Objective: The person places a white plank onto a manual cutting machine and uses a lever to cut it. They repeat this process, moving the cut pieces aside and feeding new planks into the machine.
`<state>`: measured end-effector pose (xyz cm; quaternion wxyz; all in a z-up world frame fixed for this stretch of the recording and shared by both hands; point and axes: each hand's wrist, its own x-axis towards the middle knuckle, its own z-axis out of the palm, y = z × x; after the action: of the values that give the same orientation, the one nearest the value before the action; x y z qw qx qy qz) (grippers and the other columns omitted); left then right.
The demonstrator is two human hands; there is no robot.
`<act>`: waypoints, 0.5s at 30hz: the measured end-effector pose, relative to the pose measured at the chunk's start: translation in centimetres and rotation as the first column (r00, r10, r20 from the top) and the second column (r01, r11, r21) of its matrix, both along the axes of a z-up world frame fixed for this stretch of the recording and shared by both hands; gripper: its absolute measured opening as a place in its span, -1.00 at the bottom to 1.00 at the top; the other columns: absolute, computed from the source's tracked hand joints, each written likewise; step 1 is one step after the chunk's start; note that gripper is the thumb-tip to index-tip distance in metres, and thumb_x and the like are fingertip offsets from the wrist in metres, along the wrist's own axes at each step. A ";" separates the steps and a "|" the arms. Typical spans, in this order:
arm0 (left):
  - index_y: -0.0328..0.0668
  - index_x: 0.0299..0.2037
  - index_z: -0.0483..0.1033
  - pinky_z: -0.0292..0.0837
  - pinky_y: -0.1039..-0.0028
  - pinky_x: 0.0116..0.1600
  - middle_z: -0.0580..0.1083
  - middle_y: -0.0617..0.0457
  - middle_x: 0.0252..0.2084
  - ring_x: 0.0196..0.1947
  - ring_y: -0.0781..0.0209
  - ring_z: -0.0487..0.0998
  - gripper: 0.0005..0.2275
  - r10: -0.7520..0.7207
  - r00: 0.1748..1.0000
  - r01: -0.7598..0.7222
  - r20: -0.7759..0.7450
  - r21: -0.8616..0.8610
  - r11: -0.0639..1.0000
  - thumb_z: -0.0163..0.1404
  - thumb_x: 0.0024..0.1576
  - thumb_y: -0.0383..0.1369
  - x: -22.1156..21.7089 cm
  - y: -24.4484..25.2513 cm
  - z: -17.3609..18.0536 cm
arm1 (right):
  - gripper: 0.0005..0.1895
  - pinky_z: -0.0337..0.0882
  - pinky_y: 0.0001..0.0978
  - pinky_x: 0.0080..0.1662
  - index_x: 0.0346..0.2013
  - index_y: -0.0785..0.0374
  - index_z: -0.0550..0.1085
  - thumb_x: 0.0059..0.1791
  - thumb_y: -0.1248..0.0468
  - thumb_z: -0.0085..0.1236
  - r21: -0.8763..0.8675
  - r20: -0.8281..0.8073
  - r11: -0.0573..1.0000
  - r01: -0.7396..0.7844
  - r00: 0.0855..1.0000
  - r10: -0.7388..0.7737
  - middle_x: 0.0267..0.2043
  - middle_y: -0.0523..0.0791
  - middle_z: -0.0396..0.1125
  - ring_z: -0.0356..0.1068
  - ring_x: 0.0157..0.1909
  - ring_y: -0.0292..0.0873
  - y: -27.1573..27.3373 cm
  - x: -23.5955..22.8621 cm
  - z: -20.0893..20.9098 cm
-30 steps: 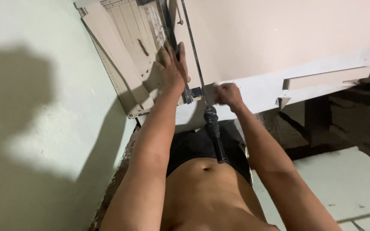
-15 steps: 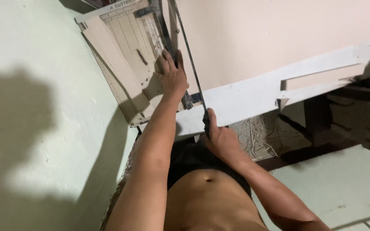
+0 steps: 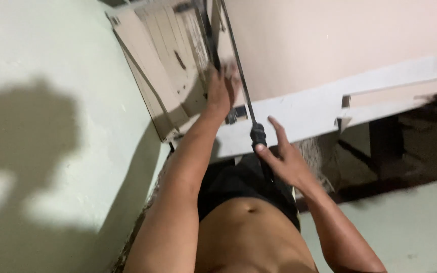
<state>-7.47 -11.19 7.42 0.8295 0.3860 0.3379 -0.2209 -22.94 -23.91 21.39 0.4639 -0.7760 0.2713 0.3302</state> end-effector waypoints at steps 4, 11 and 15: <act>-0.03 -0.26 0.19 0.12 0.18 0.00 0.18 0.06 -0.24 -0.21 0.10 0.20 -0.85 -0.993 -0.015 -0.165 0.120 0.979 0.121 -0.07 0.22 -0.48 -4.0 2.7 -9.9 | -0.38 0.56 -0.06 -0.24 0.40 0.16 0.23 0.14 -0.09 -0.04 0.126 -0.002 0.941 0.313 0.949 -0.315 -0.27 0.18 0.46 0.55 -0.28 0.15 -4.0 -0.9 -8.7; 0.10 -0.35 0.69 0.45 0.08 -0.19 0.64 0.06 -0.32 -0.24 0.06 0.68 -0.88 -0.527 -0.462 -0.267 -0.714 0.678 -0.685 0.06 0.12 -0.36 -2.3 12.7 -10.2 | -0.06 0.60 0.00 0.02 0.46 0.29 -0.25 0.16 -0.12 0.11 0.378 -0.159 0.390 0.840 0.473 -0.866 -0.08 -0.05 0.30 0.60 -0.14 0.04 -11.9 0.3 -23.8; 0.10 0.04 0.55 0.45 0.10 0.01 0.44 0.06 0.21 0.07 -0.04 0.53 -0.74 -0.599 -0.401 -0.213 -0.693 0.706 -0.675 0.03 0.17 -0.45 0.7 16.0 -5.9 | -0.68 0.57 -0.40 -0.38 -0.10 0.14 0.18 0.16 0.18 0.18 0.502 -0.142 0.260 0.825 0.375 -0.916 -0.36 -0.24 0.20 0.48 -0.44 -0.15 -12.3 -2.4 -23.0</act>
<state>-6.74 4.81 1.54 -0.1334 0.8270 -0.4430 -0.3194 -25.36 -36.24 -1.62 0.7707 -0.3730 0.5166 0.0045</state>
